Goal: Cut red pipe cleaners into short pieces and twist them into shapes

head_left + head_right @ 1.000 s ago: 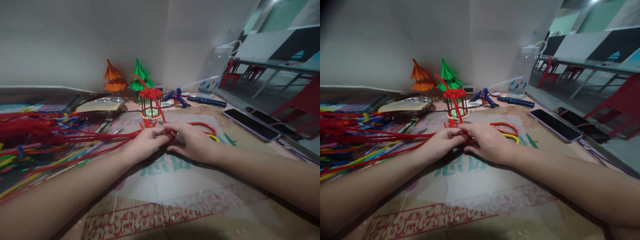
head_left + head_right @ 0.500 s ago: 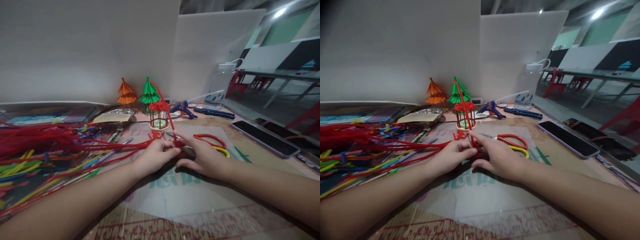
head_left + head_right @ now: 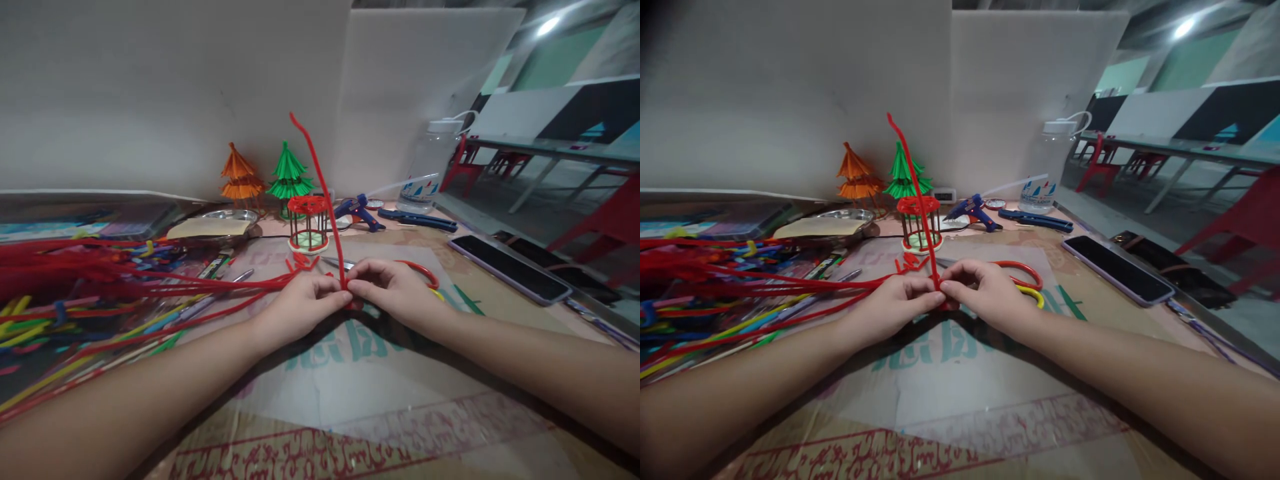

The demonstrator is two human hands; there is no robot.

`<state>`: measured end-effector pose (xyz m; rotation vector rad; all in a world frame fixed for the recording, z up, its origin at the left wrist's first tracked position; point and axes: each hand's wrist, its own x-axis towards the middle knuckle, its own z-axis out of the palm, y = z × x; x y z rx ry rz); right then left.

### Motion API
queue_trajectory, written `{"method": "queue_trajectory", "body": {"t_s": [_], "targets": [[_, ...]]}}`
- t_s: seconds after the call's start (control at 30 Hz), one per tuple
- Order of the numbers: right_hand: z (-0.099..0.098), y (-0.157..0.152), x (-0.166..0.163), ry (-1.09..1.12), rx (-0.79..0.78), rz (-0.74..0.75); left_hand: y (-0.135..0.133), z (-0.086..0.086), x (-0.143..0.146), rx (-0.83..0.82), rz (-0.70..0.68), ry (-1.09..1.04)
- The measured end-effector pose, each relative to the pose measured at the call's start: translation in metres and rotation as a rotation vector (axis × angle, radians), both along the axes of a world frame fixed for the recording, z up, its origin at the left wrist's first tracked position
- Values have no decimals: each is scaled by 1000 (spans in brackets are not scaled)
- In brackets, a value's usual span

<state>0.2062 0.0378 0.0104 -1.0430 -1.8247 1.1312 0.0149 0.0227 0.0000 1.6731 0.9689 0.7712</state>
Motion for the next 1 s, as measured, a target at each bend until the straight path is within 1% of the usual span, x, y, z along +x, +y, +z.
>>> {"method": "queue_trajectory", "body": {"t_s": [0.17,0.33,0.4,0.47,0.57,0.63,0.7,0.77,0.83,0.87,0.9,0.97,1.0], "targets": [[1,-3,-2,-34,26,-11,-1,2,0,46,1,55],[3,-4,-2,-64,48,-3,-1,5,2,18,20,60],[2,-3,-2,-19,32,28,-2,5,2,8,4,20],[0,-2,-1,75,42,42,-2,3,3,-18,-7,-37],[-1,0,1,216,75,20,-3,0,4,-78,18,-122],[-1,0,2,239,62,18,-2,0,3,-69,56,-149],[-2,-2,3,176,86,17,-1,6,-2,-33,72,-131],[-2,-4,4,2,182,29,0,16,-10,26,42,-41],[-3,-5,4,-195,317,73,-3,27,-21,167,-1,156],[-4,-5,4,-272,385,112,-8,32,-27,245,11,260],[-5,-5,4,-320,452,157,-13,35,-33,316,40,363],[-6,-3,5,-366,565,256,-29,38,-41,424,22,609],[-7,-2,6,-395,608,310,-38,38,-43,475,-2,690]]}}
